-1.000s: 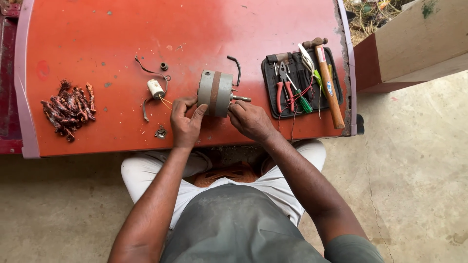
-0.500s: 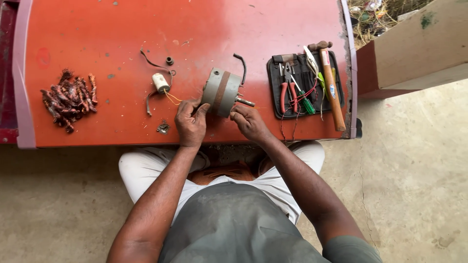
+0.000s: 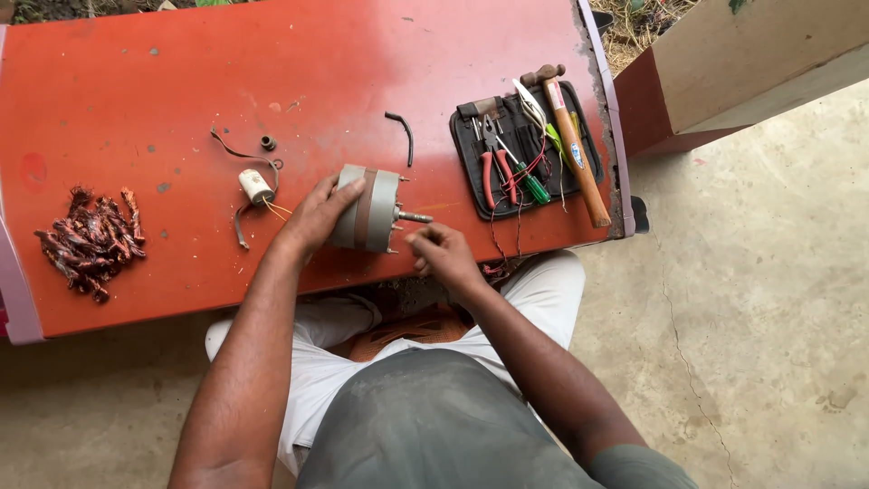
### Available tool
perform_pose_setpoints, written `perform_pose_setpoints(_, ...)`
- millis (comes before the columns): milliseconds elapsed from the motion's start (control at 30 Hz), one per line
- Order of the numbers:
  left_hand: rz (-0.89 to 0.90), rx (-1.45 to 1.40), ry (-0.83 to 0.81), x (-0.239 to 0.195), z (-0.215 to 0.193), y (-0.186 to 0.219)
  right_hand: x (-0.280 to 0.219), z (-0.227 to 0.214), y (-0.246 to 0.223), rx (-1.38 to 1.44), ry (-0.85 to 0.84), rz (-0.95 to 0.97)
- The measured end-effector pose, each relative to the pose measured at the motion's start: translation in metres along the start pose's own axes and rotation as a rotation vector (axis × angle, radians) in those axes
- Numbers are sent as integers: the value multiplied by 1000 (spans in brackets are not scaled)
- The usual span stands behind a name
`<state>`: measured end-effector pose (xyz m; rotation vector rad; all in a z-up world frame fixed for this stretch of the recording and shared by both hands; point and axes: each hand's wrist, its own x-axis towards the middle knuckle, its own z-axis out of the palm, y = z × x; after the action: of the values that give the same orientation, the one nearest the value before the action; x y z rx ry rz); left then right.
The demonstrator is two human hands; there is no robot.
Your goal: Disassembling and inspecting an electric motor and its components.
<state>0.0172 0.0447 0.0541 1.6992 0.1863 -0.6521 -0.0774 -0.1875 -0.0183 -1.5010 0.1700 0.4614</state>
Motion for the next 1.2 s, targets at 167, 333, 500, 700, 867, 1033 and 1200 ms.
perform_pose_setpoints(167,-30,-46,-91,-19,-6,-18,-11,12,-29,312,63,168)
perform_pose_setpoints(333,-157,-76,-69,-44,5,-25,0,18,-12,476,50,192)
perform_pose_setpoints(500,324,-189,19,-43,18,-37,22,15,-14,647,56,104)
perform_pose_setpoints(700,566,-35,74,-8,18,-43,72,-7,12,556,84,-12)
perform_pose_setpoints(867,588,-37,304,-21,35,-46,32,-7,-49,-285,308,-502)
perform_pose_setpoints(1033,683,60,605,-25,49,-51,29,-15,-71,-471,179,-604)
perform_pose_setpoints(1200,684,8,623,-27,53,-57,34,-14,-69,-478,98,-556)
